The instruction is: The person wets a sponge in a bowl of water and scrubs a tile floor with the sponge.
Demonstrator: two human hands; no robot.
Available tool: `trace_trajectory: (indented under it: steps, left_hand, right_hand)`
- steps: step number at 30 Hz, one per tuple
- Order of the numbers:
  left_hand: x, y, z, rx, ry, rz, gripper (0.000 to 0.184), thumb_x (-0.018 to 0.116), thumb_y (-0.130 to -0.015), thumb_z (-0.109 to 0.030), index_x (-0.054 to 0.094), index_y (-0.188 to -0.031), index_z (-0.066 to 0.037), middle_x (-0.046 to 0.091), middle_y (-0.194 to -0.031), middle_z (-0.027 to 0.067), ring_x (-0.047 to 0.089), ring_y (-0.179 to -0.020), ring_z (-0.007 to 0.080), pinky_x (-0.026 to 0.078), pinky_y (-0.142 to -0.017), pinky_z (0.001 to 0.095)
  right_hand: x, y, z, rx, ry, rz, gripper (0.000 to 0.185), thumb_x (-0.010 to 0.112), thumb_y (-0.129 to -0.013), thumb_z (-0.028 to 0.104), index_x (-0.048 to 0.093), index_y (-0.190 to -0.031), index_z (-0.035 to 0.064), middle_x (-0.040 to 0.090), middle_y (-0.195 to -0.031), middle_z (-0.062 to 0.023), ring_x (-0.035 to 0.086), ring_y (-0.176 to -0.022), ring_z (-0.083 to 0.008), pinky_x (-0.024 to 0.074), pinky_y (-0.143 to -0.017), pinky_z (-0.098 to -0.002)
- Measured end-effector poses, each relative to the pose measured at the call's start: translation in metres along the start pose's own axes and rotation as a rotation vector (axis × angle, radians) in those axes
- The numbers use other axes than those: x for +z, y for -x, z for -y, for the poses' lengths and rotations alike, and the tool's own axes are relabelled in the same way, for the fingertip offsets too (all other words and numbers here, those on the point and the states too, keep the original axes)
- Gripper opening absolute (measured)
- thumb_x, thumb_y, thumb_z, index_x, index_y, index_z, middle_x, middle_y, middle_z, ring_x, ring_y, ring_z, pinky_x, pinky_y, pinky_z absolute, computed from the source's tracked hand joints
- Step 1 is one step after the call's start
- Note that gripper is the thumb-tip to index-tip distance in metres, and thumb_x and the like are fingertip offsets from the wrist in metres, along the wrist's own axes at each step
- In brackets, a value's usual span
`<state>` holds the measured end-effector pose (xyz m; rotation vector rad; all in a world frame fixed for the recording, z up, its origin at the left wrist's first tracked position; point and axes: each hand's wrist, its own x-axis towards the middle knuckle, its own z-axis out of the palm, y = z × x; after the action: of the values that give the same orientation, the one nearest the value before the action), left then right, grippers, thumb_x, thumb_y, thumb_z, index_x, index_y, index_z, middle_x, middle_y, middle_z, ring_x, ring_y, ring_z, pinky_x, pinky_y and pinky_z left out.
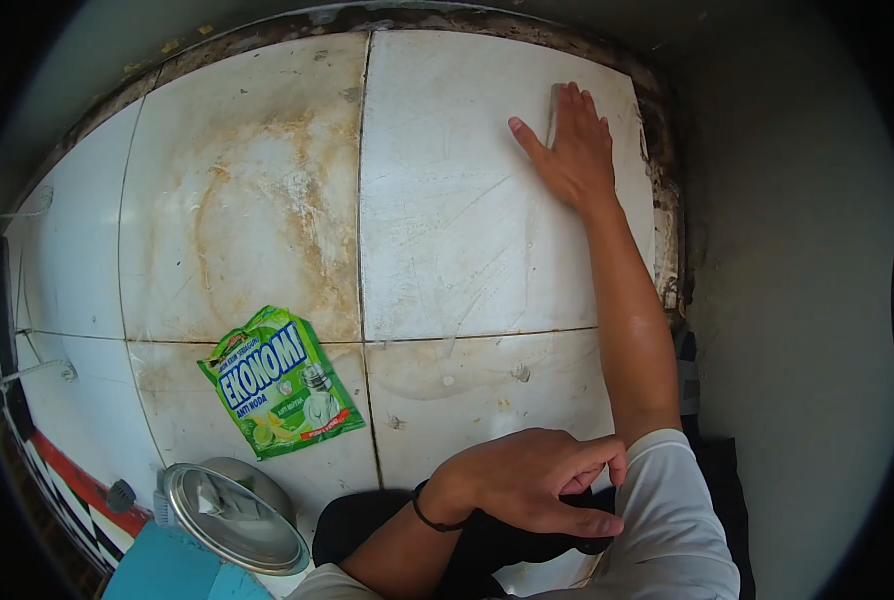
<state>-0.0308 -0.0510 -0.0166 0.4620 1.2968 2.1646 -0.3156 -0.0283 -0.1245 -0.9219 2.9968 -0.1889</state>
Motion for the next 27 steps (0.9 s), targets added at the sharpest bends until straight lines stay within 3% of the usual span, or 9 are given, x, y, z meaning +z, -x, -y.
trace_trajectory:
  steps: [3,7,11,16,21,27]
  left_hand:
    - [-0.004,-0.002,0.002,-0.088,-0.166,0.062,0.05,0.07,-0.09,-0.054,0.053,-0.081,-0.008,0.042,-0.055,0.0039,0.043,-0.051,0.022,0.031,-0.051,0.0383]
    - [-0.003,-0.005,0.009,-0.091,-0.254,0.021,0.056,0.068,-0.093,-0.053,0.042,-0.069,-0.009,0.04,-0.051,0.0067,0.042,-0.05,0.0276,0.031,-0.05,0.0419]
    - [-0.001,-0.006,0.016,-0.053,-0.311,0.017,0.051,0.069,-0.093,-0.044,0.041,-0.07,-0.008,0.04,-0.054,0.0076,0.041,-0.051,0.0298,0.031,-0.052,0.043]
    - [0.007,-0.005,0.021,0.008,-0.254,0.082,0.045,0.074,-0.089,-0.031,0.04,-0.071,-0.007,0.039,-0.056,0.0072,0.04,-0.052,0.0295,0.029,-0.053,0.0435]
    - [0.005,-0.003,0.007,0.036,-0.188,0.147,0.041,0.073,-0.088,-0.025,0.04,-0.072,-0.008,0.039,-0.057,0.0062,0.041,-0.053,0.0283,0.029,-0.054,0.0427]
    - [0.003,0.0,0.01,0.153,-0.171,0.114,0.04,0.071,-0.089,-0.021,0.038,-0.07,-0.009,0.037,-0.055,0.0041,0.038,-0.051,0.0264,0.029,-0.052,0.0395]
  right_hand:
    - [0.005,-0.086,-0.012,0.089,-0.008,0.012,0.108,0.037,-0.09,0.081,0.02,-0.16,0.0006,0.019,-0.168,-0.0152,0.013,-0.157,-0.0278,0.0133,-0.127,-0.048]
    - [0.012,-0.105,-0.014,0.112,0.011,-0.007,0.108,0.036,-0.09,0.082,0.02,-0.16,0.0013,0.019,-0.169,-0.0142,0.013,-0.157,-0.0273,0.0134,-0.127,-0.0475]
    - [0.005,-0.006,0.015,0.04,-0.009,-0.038,0.106,0.043,-0.091,0.078,0.024,-0.159,-0.0008,0.022,-0.167,-0.0171,0.016,-0.156,-0.0288,0.0139,-0.126,-0.0483]
    - [-0.011,0.147,0.065,-0.087,-0.144,-0.004,0.106,0.065,-0.085,0.067,0.03,-0.156,-0.0023,0.028,-0.164,-0.0191,0.022,-0.154,-0.0339,0.0176,-0.123,-0.0557]
    - [-0.013,0.156,0.081,-0.113,-0.233,0.033,0.105,0.067,-0.085,0.063,0.027,-0.158,-0.0004,0.028,-0.164,-0.0198,0.022,-0.154,-0.037,0.0172,-0.123,-0.0559]
    - [0.013,0.005,0.088,-0.178,-0.098,-0.009,0.103,0.04,-0.091,0.08,0.026,-0.16,0.0049,0.026,-0.166,-0.0135,0.016,-0.156,-0.0262,0.014,-0.127,-0.0465]
